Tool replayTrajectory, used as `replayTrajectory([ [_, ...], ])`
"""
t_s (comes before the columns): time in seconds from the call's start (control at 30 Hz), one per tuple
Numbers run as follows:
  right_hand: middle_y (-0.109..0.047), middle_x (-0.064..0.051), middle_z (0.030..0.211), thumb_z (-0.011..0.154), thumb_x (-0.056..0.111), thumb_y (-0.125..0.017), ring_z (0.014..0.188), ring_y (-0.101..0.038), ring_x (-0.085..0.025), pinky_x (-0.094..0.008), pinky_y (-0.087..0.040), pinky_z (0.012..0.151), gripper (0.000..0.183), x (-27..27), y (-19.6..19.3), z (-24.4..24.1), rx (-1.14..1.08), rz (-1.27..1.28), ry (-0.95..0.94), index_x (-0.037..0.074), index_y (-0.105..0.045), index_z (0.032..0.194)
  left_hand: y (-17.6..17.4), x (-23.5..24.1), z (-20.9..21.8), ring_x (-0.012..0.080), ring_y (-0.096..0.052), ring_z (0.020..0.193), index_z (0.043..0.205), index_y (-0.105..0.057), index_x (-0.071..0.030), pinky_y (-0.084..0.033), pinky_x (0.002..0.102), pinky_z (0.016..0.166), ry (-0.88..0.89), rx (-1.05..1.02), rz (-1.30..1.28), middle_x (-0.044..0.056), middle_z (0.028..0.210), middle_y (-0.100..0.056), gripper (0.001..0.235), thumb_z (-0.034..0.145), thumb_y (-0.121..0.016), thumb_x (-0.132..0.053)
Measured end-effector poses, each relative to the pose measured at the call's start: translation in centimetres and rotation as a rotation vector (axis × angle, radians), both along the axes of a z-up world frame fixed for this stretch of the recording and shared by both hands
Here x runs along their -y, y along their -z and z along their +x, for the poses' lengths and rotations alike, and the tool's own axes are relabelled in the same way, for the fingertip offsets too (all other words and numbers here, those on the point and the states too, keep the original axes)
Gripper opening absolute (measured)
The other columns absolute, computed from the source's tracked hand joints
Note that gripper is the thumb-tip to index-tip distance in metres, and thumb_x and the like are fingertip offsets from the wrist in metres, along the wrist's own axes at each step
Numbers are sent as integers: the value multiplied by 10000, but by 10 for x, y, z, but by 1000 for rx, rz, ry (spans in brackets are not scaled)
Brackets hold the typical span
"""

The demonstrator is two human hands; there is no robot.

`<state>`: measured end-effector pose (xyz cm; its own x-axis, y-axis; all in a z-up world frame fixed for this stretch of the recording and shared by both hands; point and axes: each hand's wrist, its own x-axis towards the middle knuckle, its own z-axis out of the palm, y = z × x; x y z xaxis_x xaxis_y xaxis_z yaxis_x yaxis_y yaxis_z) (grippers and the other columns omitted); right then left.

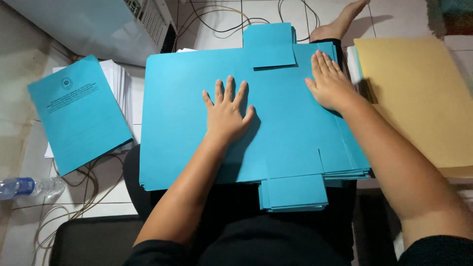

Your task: The person sits on the floor and folds light blue file folders by hand. They repeatedly open each folder, fold the side flaps inward, and press down to flatten the creases before stacking them.

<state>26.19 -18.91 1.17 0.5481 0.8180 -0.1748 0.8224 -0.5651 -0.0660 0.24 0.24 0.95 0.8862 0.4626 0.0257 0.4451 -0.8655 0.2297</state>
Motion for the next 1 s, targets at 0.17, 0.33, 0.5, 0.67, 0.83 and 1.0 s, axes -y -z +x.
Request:
replayTrajectory([
  [0.17, -37, -216, 1719, 1077, 469, -257, 1580, -54, -376, -497, -48, 1275, 756, 61, -3, -61, -40, -21, -70, -9, -98, 1640, 4, 0, -2, 417, -155, 1576, 1645, -280, -290, -65, 742, 1177, 9, 18, 2, 146, 1710, -222, 720, 979, -367, -547],
  [0.33, 0, -187, 1723, 1034, 627, -265, 1577, -33, -357, -489, -51, 1262, 874, 110, -10, -103, -63, -132, -156, 41, -49, 1647, 4, 0, -2, 407, -161, 1578, 1646, -282, -290, -64, 744, 1176, -4, 37, 12, 140, 1709, -231, 716, 981, -364, -543],
  [0.5, 63, -149, 1726, 777, 528, -744, 1570, 11, -357, -488, -47, 1256, 1245, 120, 0, -109, -94, -120, -195, 114, 29, 1661, 2, 1, -3, 410, -174, 1573, 1641, -301, -278, -70, 743, 1174, -7, 56, 4, 147, 1701, -249, 711, 981, -363, -536],
  [0.67, -148, -199, 1691, 706, 850, -740, 1555, -134, -360, -489, -115, 1244, 1368, 73, -33, -200, -102, -94, -439, 57, -128, 1638, 1, 2, -3, 406, -177, 1573, 1642, -289, -284, -75, 744, 1175, -4, 26, 1, 147, 1701, -245, 721, 973, -357, -543],
  [0.83, -201, -136, 1687, 658, 875, -757, 1552, -177, -327, -467, -122, 1258, 1393, 76, -11, -191, -93, 4, -396, 102, -153, 1647, 0, -2, -1, 420, -186, 1567, 1643, -282, -266, -82, 753, 1170, 3, 32, 4, 162, 1697, -243, 727, 975, -358, -540],
  [1.0, -258, -173, 1673, 880, 801, -524, 1539, -225, -351, -484, -154, 1247, 1107, 36, -14, -215, -177, 46, -545, 55, -195, 1629, -4, -1, -6, 424, -186, 1567, 1643, -289, -261, -72, 748, 1175, 19, 36, 1, 160, 1695, -255, 719, 978, -360, -526],
])
